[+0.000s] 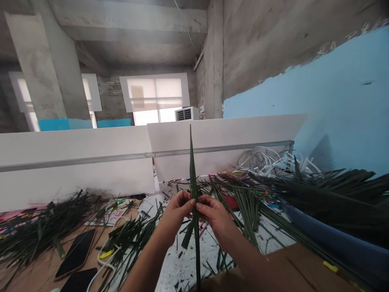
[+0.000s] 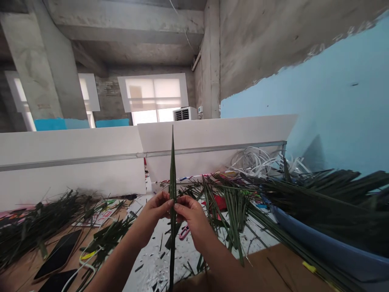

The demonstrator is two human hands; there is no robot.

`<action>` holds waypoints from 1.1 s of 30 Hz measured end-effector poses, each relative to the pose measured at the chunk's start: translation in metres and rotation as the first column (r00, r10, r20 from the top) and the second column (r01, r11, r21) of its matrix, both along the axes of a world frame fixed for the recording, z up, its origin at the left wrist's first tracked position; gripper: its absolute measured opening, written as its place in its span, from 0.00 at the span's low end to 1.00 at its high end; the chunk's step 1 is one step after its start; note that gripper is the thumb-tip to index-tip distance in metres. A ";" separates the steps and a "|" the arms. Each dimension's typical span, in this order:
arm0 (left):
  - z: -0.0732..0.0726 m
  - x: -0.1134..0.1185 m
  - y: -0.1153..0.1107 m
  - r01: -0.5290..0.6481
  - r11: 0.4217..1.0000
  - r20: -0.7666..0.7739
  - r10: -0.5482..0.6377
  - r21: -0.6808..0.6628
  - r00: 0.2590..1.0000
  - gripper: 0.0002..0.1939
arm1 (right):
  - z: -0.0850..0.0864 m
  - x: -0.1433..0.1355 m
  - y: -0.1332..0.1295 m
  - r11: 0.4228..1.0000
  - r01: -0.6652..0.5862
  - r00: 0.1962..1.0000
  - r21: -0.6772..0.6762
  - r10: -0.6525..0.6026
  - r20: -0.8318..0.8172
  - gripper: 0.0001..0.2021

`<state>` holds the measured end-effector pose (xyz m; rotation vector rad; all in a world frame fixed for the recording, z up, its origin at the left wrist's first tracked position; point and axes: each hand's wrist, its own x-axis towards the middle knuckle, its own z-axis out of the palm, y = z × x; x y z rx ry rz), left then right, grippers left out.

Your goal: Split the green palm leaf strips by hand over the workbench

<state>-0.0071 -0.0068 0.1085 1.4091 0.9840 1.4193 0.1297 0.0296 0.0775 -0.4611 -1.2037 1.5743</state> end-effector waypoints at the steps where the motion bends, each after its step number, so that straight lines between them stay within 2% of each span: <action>1: -0.003 -0.001 0.002 -0.017 1.000 -0.033 0.017 -0.010 0.999 0.16 | -0.005 0.001 0.002 1.000 0.011 0.999 0.015 -0.012 0.052 0.14; 3: -0.005 -0.005 0.006 -0.039 0.999 -0.121 0.037 -0.017 0.992 0.15 | -0.008 0.007 0.007 0.991 0.090 0.981 0.096 -0.105 0.165 0.15; 4: -0.005 -0.007 0.008 -0.044 0.999 -0.173 0.042 -0.012 0.984 0.13 | -0.007 0.012 0.010 0.971 0.167 0.956 0.170 -0.202 0.212 0.15; 5: -0.004 -0.009 0.010 -0.044 0.999 -0.233 0.043 0.000 0.972 0.11 | -0.003 0.018 0.011 0.926 0.269 0.913 0.266 -0.333 0.237 0.15; 6: -0.003 -0.012 0.011 -0.042 0.999 -0.305 0.045 0.017 0.951 0.09 | 0.002 0.026 0.013 0.847 0.375 0.844 0.376 -0.480 0.239 0.16; 8: 0.001 -0.015 0.011 -0.052 0.996 -0.489 0.078 0.065 0.869 0.05 | 0.013 0.042 0.014 0.617 0.510 0.658 0.599 -0.729 0.189 0.17; 9: 0.004 -0.017 0.010 -0.066 0.994 -0.585 0.108 0.092 0.804 0.03 | 0.019 0.051 0.014 0.511 0.491 0.580 0.706 -0.796 0.173 0.18; 10: 0.007 -0.018 0.009 -0.076 0.990 -0.673 0.134 0.115 0.728 0.02 | 0.023 0.060 0.015 0.432 0.419 0.526 0.799 -0.833 0.174 0.18; 11: 0.010 -0.019 0.007 -0.080 0.987 -0.744 0.155 0.136 0.650 0.03 | 0.026 0.068 0.015 0.393 0.307 0.492 0.867 -0.845 0.209 0.18; 12: 0.013 -0.020 0.005 -0.071 0.986 -0.797 0.165 0.152 0.581 0.04 | 0.027 0.075 0.016 0.395 0.178 0.471 0.901 -0.838 0.275 0.16; 13: 0.015 -0.020 0.003 -0.055 0.985 -0.835 0.167 0.163 0.524 0.05 | 0.026 0.081 0.017 0.429 0.055 0.451 0.902 -0.816 0.361 0.14; 15: 0.019 -0.020 0.002 -0.022 0.984 -0.880 0.171 0.179 0.442 0.06 | 0.019 0.089 0.019 0.533 -0.123 0.406 0.837 -0.743 0.532 0.11; 16: 0.020 -0.019 0.002 -0.011 0.982 -0.897 0.177 0.189 0.406 0.07 | 0.014 0.091 0.021 0.577 -0.172 0.389 0.798 -0.705 0.593 0.11; 19: 0.020 -0.014 0.006 -0.011 0.962 -0.925 0.266 0.274 0.272 0.09 | -0.002 0.088 0.025 0.654 -0.177 0.397 0.735 -0.636 0.662 0.07; 21: 0.018 -0.010 0.007 -0.039 0.902 -0.878 0.427 0.430 0.215 0.13 | -0.010 0.083 0.029 0.725 -0.075 0.469 0.684 -0.580 0.666 0.04; 23: 0.013 -0.005 0.005 -0.087 0.791 -0.757 0.606 0.605 0.243 0.22 | -0.017 0.077 0.035 0.851 0.059 0.611 0.521 -0.444 0.655 0.06; 25: 0.004 -0.001 0.003 -0.195 0.697 -0.611 0.705 0.690 0.359 0.24 | -0.024 0.070 0.041 0.958 0.126 0.781 0.259 -0.257 0.569 0.10; 26: -0.003 0.001 0.002 -0.275 0.689 -0.547 0.710 0.670 0.444 0.22 | -0.027 0.066 0.043 0.982 0.124 0.850 0.139 -0.178 0.496 0.12; 27: -0.013 0.002 0.001 -0.363 0.714 -0.486 0.684 0.599 0.544 0.17 | -0.031 0.063 0.044 0.993 0.110 0.900 0.050 -0.121 0.419 0.15; 28: -0.025 0.004 0.001 -0.426 0.770 -0.422 0.624 0.475 0.657 0.15 | -0.034 0.058 0.044 0.996 0.090 0.934 -0.010 -0.081 0.348 0.16; 29: -0.038 0.006 0.001 -0.435 0.847 -0.351 0.524 0.306 0.776 0.14 | -0.037 0.054 0.044 0.997 0.068 0.957 -0.047 -0.052 0.284 0.17; 30: -0.052 0.008 0.002 -0.378 0.917 -0.278 0.399 0.127 0.874 0.16 | -0.040 0.049 0.042 0.996 0.047 0.973 -0.074 -0.029 0.228 0.18; 31: -0.067 0.010 0.003 -0.280 0.960 -0.214 0.268 -0.029 0.940 0.20 | -0.043 0.044 0.040 0.995 0.027 0.984 -0.096 -0.009 0.180 0.19; 33: -0.094 0.014 0.006 -0.112 0.958 -0.120 0.083 -0.265 0.989 0.27 | -0.048 0.034 0.037 0.993 0.005 0.994 -0.121 0.008 0.105 0.19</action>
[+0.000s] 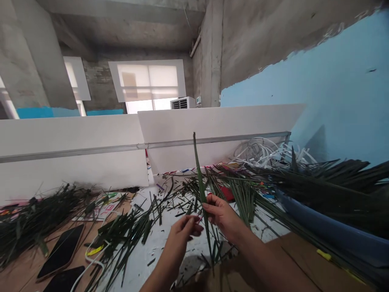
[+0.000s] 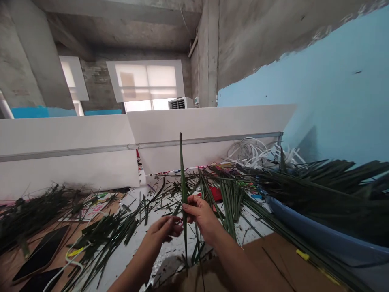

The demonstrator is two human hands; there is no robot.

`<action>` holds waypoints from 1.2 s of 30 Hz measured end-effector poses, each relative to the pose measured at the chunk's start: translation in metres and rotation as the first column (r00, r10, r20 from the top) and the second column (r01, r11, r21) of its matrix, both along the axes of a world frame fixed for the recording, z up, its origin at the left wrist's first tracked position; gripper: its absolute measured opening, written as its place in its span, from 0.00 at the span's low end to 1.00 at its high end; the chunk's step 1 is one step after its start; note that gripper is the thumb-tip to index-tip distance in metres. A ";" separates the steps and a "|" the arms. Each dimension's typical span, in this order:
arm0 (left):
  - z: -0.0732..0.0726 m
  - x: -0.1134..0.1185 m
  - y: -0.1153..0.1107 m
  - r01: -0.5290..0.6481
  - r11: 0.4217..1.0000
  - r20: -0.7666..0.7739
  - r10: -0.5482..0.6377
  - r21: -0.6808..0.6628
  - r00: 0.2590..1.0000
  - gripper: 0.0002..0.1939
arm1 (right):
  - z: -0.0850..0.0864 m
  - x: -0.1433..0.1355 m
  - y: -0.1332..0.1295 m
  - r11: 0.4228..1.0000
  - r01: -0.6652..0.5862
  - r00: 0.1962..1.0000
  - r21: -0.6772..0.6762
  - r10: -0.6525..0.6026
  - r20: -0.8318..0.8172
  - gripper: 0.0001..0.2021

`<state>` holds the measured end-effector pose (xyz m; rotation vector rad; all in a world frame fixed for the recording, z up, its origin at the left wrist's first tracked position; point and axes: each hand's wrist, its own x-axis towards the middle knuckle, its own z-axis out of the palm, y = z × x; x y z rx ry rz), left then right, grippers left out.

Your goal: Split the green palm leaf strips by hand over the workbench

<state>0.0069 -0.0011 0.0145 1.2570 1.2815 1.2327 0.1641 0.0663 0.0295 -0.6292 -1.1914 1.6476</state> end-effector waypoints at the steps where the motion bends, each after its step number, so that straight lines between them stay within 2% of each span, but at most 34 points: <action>1: -0.011 0.002 0.001 0.040 0.998 0.042 -0.038 -0.054 0.998 0.30 | -0.002 -0.004 -0.001 1.000 0.002 1.000 -0.004 -0.002 -0.026 0.19; 3: -0.028 0.004 0.002 0.092 0.990 0.104 -0.081 -0.107 0.991 0.32 | -0.008 -0.010 -0.002 1.000 0.007 0.998 -0.006 -0.007 -0.057 0.19; 6: -0.038 0.006 0.000 0.122 0.988 0.171 -0.104 -0.096 0.980 0.30 | -0.017 -0.012 -0.001 1.000 0.018 0.998 -0.011 -0.019 -0.066 0.19; 10: -0.036 0.008 -0.005 0.122 0.989 0.190 -0.104 -0.084 0.976 0.25 | -0.028 -0.007 -0.002 0.999 0.044 0.999 0.021 -0.044 -0.001 0.18; 14: -0.036 0.013 -0.011 0.047 0.995 0.171 -0.031 -0.090 0.985 0.18 | -0.033 -0.004 -0.008 0.998 0.053 0.994 0.043 -0.056 0.088 0.19; 20: -0.037 0.012 -0.016 -0.009 0.999 0.150 0.017 -0.053 0.989 0.11 | -0.038 -0.006 -0.016 0.997 -0.066 0.982 0.034 0.059 0.177 0.15; 25: -0.037 0.006 -0.016 -0.040 0.999 0.079 0.041 -0.022 0.996 0.09 | -0.042 -0.004 -0.014 0.991 -0.115 0.970 0.067 0.097 0.225 0.07; 31: -0.032 0.005 -0.018 -0.054 0.998 -0.021 0.055 0.021 0.998 0.09 | -0.040 -0.003 -0.014 0.988 -0.118 0.953 0.101 0.084 0.292 0.04; 36: -0.031 0.007 -0.022 -0.078 0.995 -0.114 0.084 0.055 0.990 0.09 | -0.039 -0.007 -0.020 0.993 -0.069 0.959 0.100 0.038 0.281 0.05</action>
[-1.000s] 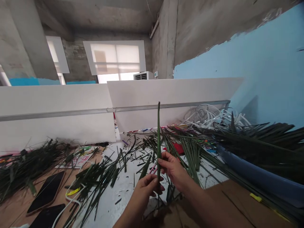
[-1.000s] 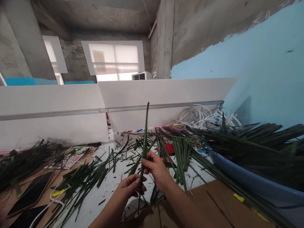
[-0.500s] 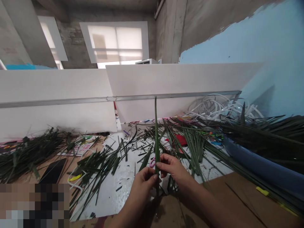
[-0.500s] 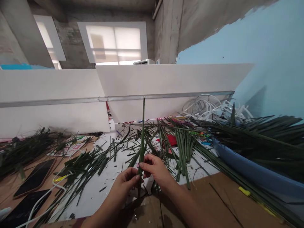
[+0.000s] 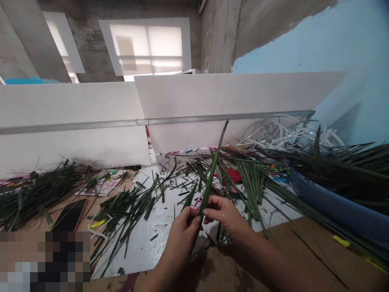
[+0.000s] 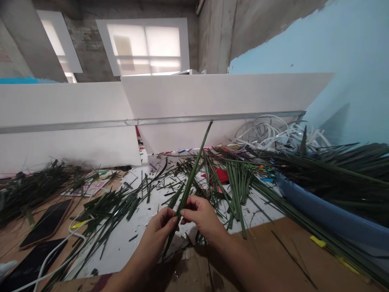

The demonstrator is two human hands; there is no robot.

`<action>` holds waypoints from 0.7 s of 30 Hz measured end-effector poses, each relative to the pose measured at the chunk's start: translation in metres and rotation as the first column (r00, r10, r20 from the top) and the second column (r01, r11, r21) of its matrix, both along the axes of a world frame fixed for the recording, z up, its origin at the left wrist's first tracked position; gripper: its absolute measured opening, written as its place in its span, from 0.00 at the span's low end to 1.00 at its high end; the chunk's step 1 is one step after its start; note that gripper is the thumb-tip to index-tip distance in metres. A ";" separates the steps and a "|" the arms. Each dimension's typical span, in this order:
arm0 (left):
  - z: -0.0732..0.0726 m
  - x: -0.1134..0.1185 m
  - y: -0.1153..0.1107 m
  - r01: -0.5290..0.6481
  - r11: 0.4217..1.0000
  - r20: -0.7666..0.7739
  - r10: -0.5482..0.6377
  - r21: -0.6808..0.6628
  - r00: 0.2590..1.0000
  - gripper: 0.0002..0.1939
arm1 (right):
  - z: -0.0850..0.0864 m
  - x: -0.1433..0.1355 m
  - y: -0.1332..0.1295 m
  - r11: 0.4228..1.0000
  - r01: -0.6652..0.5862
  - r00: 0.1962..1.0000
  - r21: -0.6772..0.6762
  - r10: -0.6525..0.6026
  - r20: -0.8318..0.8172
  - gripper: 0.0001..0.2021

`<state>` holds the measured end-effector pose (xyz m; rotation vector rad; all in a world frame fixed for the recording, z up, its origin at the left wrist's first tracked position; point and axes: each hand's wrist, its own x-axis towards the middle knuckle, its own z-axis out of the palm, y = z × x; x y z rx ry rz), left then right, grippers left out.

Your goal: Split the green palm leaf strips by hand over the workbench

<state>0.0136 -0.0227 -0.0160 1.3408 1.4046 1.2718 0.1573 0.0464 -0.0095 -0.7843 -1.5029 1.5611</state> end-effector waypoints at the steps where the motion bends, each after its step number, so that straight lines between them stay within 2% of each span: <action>1: -0.001 0.000 0.000 -0.003 1.000 -0.021 0.003 0.003 1.000 0.09 | -0.001 -0.001 -0.001 1.000 0.006 1.000 -0.003 -0.006 -0.011 0.05; 7: -0.004 -0.002 0.000 -0.002 1.000 -0.105 0.005 0.022 0.994 0.08 | -0.010 -0.008 -0.005 0.996 0.080 0.993 -0.032 -0.083 -0.084 0.08; 14: -0.004 0.001 -0.002 0.013 1.000 -0.108 -0.011 0.012 0.994 0.08 | -0.007 -0.010 -0.009 0.991 0.134 0.989 -0.019 -0.135 -0.059 0.07; 21: -0.001 0.000 0.000 -0.009 1.000 -0.018 0.009 0.010 1.000 0.12 | -0.014 -0.011 -0.004 0.998 0.067 0.996 -0.021 -0.068 -0.062 0.10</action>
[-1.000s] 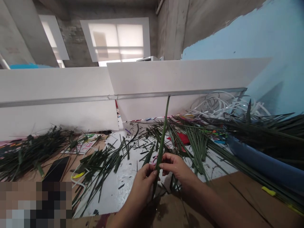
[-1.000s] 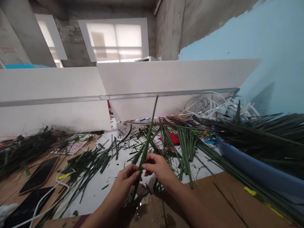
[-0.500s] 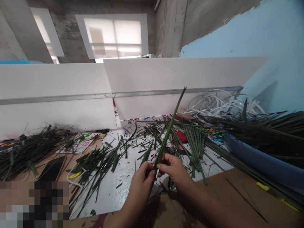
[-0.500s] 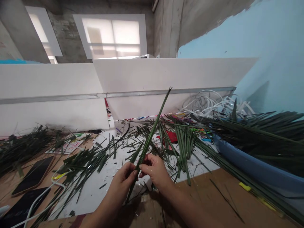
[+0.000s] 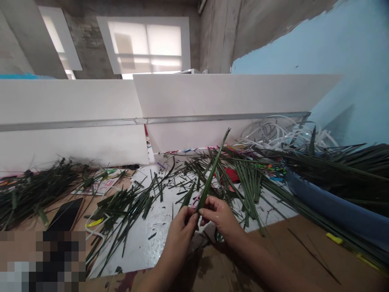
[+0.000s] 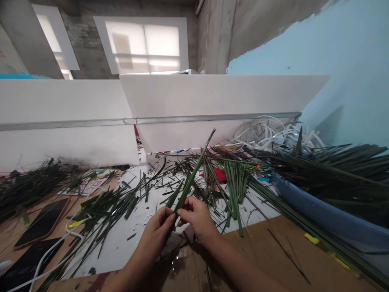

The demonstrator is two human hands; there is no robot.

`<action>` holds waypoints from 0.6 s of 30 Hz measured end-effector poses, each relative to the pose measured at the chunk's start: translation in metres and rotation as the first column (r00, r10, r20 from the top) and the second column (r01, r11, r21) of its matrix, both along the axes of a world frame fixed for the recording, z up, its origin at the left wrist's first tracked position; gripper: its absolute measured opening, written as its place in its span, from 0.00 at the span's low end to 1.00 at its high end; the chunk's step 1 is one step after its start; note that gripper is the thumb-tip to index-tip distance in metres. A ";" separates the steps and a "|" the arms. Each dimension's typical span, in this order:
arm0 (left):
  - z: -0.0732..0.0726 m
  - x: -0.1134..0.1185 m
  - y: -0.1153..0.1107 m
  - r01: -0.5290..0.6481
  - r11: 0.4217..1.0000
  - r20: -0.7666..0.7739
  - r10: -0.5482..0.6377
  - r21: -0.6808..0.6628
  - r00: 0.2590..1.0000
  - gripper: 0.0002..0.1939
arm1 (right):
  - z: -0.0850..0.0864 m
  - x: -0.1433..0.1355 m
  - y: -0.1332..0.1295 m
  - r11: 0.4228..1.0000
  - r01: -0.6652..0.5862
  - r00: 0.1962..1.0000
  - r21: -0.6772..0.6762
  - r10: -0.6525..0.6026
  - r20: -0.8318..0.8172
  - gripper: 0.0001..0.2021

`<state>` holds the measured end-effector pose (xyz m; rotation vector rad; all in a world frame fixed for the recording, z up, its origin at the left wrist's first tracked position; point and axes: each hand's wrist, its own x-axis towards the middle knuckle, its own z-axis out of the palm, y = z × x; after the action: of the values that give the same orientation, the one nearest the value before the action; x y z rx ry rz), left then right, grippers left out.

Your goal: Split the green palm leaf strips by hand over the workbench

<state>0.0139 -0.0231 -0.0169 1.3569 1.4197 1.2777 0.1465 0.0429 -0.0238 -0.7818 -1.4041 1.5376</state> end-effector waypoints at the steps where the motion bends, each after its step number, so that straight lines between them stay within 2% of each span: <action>1: -0.001 -0.001 0.001 -0.006 1.000 -0.006 0.006 0.007 1.000 0.12 | -0.001 0.000 0.000 1.000 0.002 1.000 -0.001 -0.002 -0.011 0.10; 7: -0.011 -0.002 0.001 -0.002 1.000 -0.128 0.005 0.028 0.992 0.09 | -0.003 -0.002 -0.003 0.998 0.068 0.997 0.004 -0.068 -0.038 0.08; 18: -0.008 -0.002 0.000 0.044 0.999 -0.210 -0.040 0.012 0.977 0.08 | 0.005 -0.001 -0.007 0.984 0.177 0.982 -0.036 -0.179 -0.057 0.07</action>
<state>0.0121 -0.0233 -0.0247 1.5621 1.5153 1.1480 0.1455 0.0361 -0.0184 -0.8495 -1.2348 1.4352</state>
